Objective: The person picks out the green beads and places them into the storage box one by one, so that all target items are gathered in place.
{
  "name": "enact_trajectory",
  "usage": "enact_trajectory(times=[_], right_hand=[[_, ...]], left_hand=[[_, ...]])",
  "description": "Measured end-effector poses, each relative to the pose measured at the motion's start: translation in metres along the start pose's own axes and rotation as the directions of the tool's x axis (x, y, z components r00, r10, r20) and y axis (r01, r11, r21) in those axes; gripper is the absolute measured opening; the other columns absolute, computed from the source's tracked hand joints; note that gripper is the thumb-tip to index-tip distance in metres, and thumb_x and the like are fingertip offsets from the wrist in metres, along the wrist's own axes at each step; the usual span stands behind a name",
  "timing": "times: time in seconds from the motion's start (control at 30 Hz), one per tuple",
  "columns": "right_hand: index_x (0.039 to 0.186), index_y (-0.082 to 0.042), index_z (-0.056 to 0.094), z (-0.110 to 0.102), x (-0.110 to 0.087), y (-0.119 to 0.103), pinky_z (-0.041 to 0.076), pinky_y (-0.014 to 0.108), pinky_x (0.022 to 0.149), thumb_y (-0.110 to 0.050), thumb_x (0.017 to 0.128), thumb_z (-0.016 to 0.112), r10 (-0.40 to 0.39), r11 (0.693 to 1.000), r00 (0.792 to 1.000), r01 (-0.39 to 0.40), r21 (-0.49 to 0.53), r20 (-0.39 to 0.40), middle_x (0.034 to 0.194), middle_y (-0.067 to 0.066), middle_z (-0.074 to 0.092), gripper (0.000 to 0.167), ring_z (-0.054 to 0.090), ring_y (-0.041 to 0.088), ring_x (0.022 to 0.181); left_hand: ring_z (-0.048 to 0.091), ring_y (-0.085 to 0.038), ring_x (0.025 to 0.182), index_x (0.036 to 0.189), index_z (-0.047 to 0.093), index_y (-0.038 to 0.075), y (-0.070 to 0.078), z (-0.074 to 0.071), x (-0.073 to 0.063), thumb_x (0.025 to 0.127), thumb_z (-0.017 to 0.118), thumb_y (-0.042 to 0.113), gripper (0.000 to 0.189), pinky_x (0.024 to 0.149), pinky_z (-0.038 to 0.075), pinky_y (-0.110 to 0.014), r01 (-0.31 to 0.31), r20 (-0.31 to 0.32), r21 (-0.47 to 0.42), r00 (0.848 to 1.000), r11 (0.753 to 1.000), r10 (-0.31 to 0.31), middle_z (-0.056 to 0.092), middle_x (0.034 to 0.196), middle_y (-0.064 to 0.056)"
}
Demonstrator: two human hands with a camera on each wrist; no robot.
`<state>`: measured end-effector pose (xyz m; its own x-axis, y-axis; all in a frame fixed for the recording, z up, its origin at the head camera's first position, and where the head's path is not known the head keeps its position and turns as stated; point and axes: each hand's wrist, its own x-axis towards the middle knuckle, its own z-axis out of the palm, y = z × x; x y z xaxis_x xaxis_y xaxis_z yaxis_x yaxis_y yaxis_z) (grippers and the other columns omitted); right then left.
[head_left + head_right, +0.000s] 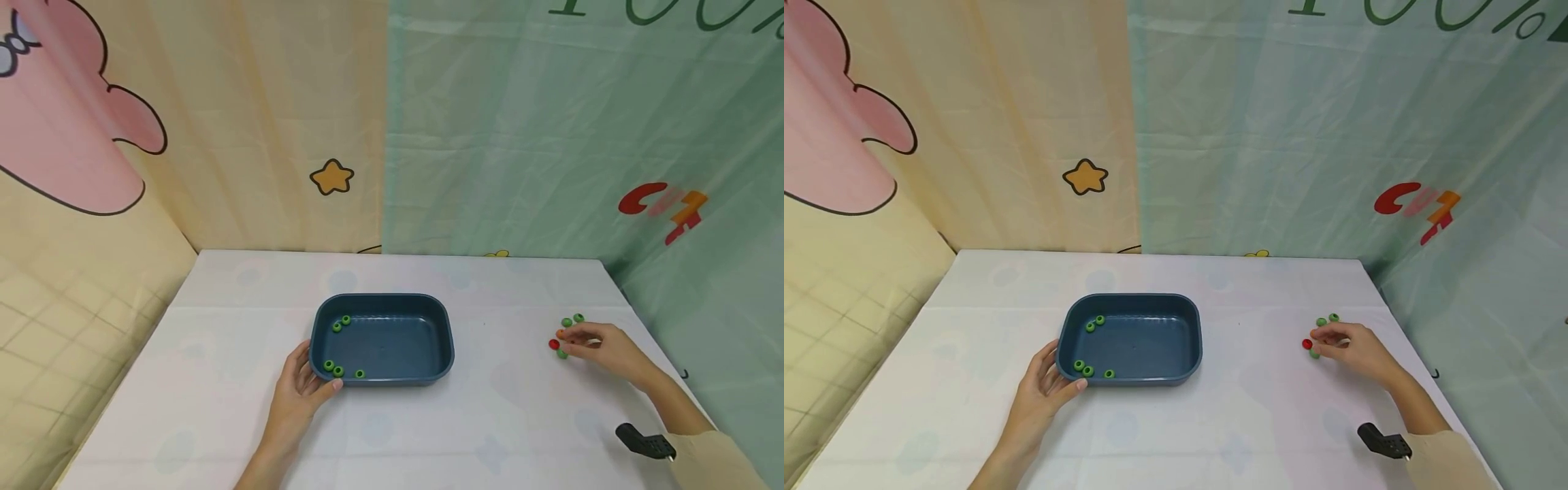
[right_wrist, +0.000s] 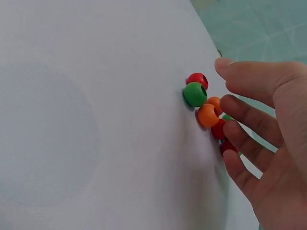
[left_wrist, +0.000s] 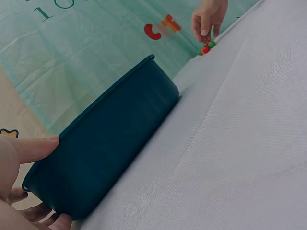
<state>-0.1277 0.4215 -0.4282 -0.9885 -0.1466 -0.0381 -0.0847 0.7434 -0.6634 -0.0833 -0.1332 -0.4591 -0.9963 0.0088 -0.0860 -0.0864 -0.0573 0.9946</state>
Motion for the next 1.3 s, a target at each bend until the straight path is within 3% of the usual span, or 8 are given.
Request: enact_trajectory(times=[0.3,0.73,0.97,1.3], right_hand=[[0.116,-0.002,0.074,0.010,-0.011,0.013,0.056,0.020,0.080,-0.021,0.094,0.080,0.014,0.998,0.998,-0.018,-0.058,-0.063,0.111,0.009,0.071,0.030,0.060,0.000,0.095],[0.110,-0.009,0.078,0.024,-0.011,0.022,0.051,0.020,0.079,-0.023,0.087,0.086,-0.056,0.987,0.991,0.037,-0.157,-0.118,0.110,0.008,0.072,0.028,0.060,0.013,0.100],[0.106,-0.010,0.077,0.027,-0.010,0.023,0.049,0.022,0.076,-0.021,0.087,0.086,-0.080,0.984,0.986,0.053,-0.172,-0.148,0.107,0.007,0.071,0.024,0.058,0.013,0.096],[0.111,-0.002,0.074,0.016,-0.009,0.014,0.056,0.025,0.070,-0.024,0.089,0.085,0.035,0.991,0.998,-0.043,-0.123,-0.061,0.103,0.007,0.071,0.032,0.063,0.023,0.093]], left_hand=[[0.036,-0.033,0.146,0.161,0.025,0.009,-0.002,0.000,0.001,0.088,0.082,0.001,0.094,0.105,0.044,-0.016,-0.004,-0.005,-0.003,1.000,1.000,0.004,0.028,0.164,-0.014],[0.035,-0.034,0.147,0.162,0.023,0.008,0.000,0.000,0.000,0.088,0.081,-0.001,0.095,0.106,0.043,-0.015,-0.015,0.001,-0.001,1.000,1.000,0.015,0.027,0.164,-0.016],[0.035,-0.034,0.148,0.162,0.023,0.008,0.000,0.000,0.000,0.088,0.082,-0.001,0.095,0.106,0.043,-0.015,-0.014,0.000,-0.002,1.000,1.000,0.014,0.027,0.164,-0.016],[0.035,-0.034,0.147,0.162,0.023,0.009,0.000,-0.001,-0.001,0.088,0.082,0.001,0.095,0.106,0.043,-0.015,-0.006,0.004,-0.002,1.000,1.000,0.006,0.026,0.165,-0.015]])
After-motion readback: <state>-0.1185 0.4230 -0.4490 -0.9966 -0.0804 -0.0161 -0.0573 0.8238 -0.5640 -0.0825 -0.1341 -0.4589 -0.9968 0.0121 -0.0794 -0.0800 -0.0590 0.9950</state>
